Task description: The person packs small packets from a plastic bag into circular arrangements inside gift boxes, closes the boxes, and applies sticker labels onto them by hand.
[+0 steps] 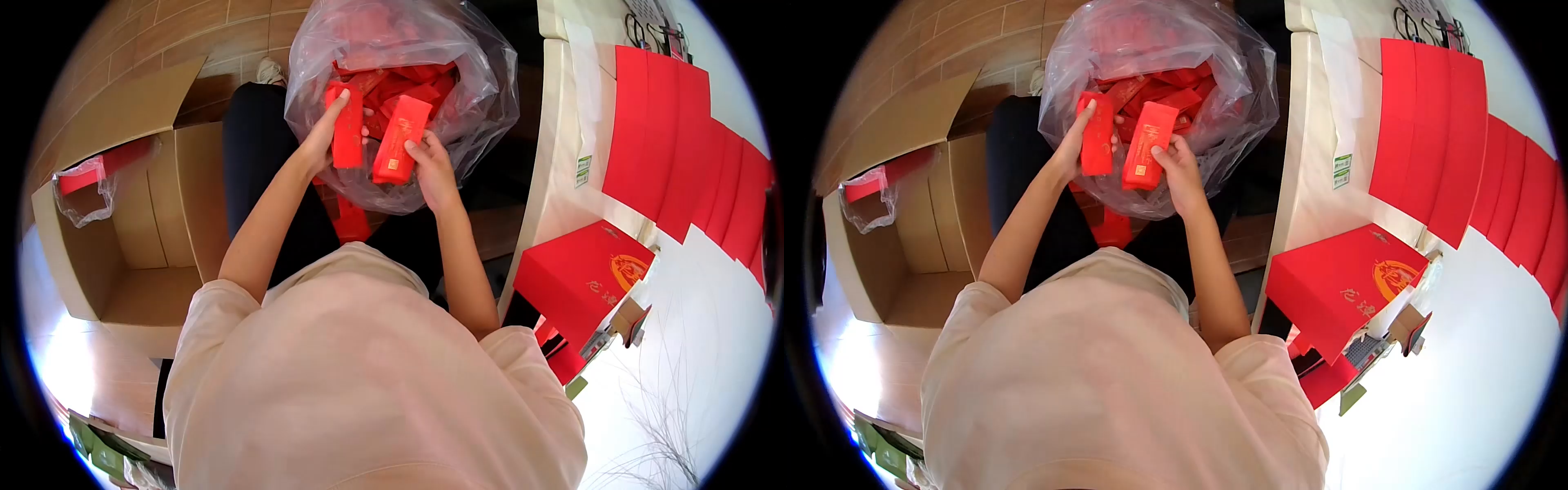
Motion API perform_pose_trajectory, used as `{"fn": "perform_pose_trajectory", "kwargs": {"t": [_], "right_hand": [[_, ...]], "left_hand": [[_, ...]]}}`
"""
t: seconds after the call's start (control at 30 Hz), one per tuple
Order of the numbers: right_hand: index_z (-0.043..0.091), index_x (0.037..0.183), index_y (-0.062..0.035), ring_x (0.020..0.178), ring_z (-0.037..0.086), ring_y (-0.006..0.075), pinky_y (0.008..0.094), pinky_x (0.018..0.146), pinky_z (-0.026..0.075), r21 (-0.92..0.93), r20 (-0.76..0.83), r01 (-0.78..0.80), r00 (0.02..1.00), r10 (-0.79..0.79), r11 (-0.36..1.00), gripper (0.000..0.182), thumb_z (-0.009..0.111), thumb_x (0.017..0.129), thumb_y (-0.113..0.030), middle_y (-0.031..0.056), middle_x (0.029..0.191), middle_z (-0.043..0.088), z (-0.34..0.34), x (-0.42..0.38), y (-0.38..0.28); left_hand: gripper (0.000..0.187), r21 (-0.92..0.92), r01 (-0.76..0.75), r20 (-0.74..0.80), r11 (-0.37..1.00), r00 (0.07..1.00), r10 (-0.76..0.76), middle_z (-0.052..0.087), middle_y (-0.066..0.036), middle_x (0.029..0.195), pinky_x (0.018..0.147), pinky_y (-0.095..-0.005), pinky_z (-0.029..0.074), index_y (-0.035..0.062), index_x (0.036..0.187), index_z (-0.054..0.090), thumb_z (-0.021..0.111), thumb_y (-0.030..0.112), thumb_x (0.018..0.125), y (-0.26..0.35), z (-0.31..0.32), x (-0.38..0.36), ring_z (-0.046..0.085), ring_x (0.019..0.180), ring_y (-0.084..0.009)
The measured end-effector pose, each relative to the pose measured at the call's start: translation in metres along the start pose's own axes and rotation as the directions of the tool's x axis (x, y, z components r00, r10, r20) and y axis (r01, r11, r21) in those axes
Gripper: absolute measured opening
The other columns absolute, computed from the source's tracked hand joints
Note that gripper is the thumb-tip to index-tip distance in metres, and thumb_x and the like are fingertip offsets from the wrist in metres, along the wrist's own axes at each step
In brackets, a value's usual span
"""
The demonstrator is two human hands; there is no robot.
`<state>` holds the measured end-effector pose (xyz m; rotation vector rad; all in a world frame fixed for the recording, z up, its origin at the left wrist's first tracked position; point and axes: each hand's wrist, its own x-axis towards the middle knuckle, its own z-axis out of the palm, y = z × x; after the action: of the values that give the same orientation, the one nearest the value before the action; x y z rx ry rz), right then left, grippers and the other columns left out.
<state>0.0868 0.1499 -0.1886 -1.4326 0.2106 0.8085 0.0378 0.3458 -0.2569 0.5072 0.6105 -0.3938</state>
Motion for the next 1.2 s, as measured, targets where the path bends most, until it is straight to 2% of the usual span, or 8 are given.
{"fn": "perform_pose_trajectory", "kwargs": {"t": [0.1,0.37,0.5,0.6,0.77,0.87,1.03,1.2], "right_hand": [[0.051,0.115,-0.0031,0.104,0.056,0.0142,0.0290,0.092,0.043,0.229,0.026,-0.038,0.999,0.033,0.973,0.030,0.057,0.086,0.002,0.0079,0.112,0.060,-0.005,0.001,-0.006],[0.045,0.091,-0.0077,0.127,0.044,0.0307,0.0385,0.105,0.036,-0.340,0.150,0.636,0.764,-0.627,0.693,0.031,0.061,0.075,0.013,0.0146,0.130,0.051,0.032,0.006,-0.010],[0.046,0.090,-0.0055,0.130,0.040,0.0386,0.0443,0.107,0.034,-0.664,0.528,0.676,0.726,-0.440,0.320,0.035,0.051,0.064,0.017,0.0209,0.134,0.048,0.042,0.008,0.014],[0.047,0.092,-0.0046,0.127,0.043,0.0390,0.0414,0.106,0.034,-0.636,0.487,0.533,0.838,-0.246,0.558,0.033,0.048,0.066,0.016,0.0210,0.133,0.050,0.018,0.030,0.026],[0.051,0.120,-0.0067,0.129,0.041,0.0332,0.0435,0.105,0.034,-0.960,0.279,0.252,0.898,-0.340,-0.124,0.052,0.062,0.070,-0.001,0.0167,0.139,0.045,-0.039,0.112,0.037],[0.046,0.132,-0.0093,0.131,0.037,0.0308,0.0463,0.110,0.027,-0.891,0.314,0.217,0.929,-0.197,-0.398,0.060,0.065,0.075,-0.010,0.0159,0.140,0.042,-0.070,0.153,0.057],[0.038,0.139,-0.0104,0.131,0.039,0.0297,0.0447,0.109,0.029,-0.885,0.252,0.252,0.966,0.053,-0.392,0.064,0.062,0.080,-0.017,0.0176,0.140,0.043,-0.058,0.178,0.046],[0.039,0.140,-0.0078,0.122,0.049,0.0299,0.0372,0.104,0.036,-0.775,0.067,0.271,0.933,-0.353,0.571,0.052,0.055,0.093,-0.023,0.0143,0.136,0.049,-0.029,0.145,0.038]], "left_hand": [[0.061,-0.121,-0.056,0.069,0.991,0.995,0.064,0.060,-0.009,0.091,0.065,-0.0327,0.053,0.0077,0.115,0.053,0.040,0.062,0.092,0.003,0.007,-0.008,0.058,0.068,-0.0174],[0.062,-0.259,0.044,0.098,0.965,0.995,-0.020,0.061,-0.009,0.100,0.081,-0.0369,0.053,0.0065,0.123,0.051,0.045,0.060,0.091,0.007,0.018,-0.016,0.062,0.086,-0.0201],[0.050,-0.052,0.075,0.018,0.996,0.997,-0.074,0.061,-0.009,0.108,0.089,-0.0357,0.049,0.0089,0.119,0.054,0.058,0.050,0.089,0.000,0.014,-0.013,0.060,0.096,-0.0190],[0.052,-0.009,0.051,-0.059,0.999,0.997,-0.052,0.059,-0.007,0.108,0.085,-0.0357,0.048,0.0083,0.121,0.049,0.068,0.040,0.084,-0.012,-0.010,0.006,0.058,0.099,-0.0189],[0.066,0.179,-0.075,-0.336,0.981,0.932,0.133,0.049,-0.007,0.117,0.083,-0.0340,0.050,0.0134,0.132,0.032,0.072,0.033,0.083,-0.008,0.000,0.016,0.060,0.095,-0.0179],[0.072,0.065,-0.020,-0.194,0.998,0.981,0.032,0.048,-0.010,0.118,0.077,-0.0335,0.054,0.0128,0.134,0.025,0.073,0.030,0.083,-0.004,0.004,0.015,0.063,0.093,-0.0200],[0.071,0.023,-0.049,-0.214,0.999,0.975,0.053,0.049,-0.012,0.117,0.076,-0.0331,0.056,0.0118,0.134,0.025,0.072,0.030,0.083,0.003,0.005,0.016,0.064,0.092,-0.0214],[0.074,0.054,-0.213,-0.302,0.976,0.928,0.219,0.047,-0.011,0.122,0.075,-0.0344,0.057,0.0106,0.135,0.023,0.072,0.030,0.083,0.001,0.002,0.023,0.064,0.095,-0.0226]]}}
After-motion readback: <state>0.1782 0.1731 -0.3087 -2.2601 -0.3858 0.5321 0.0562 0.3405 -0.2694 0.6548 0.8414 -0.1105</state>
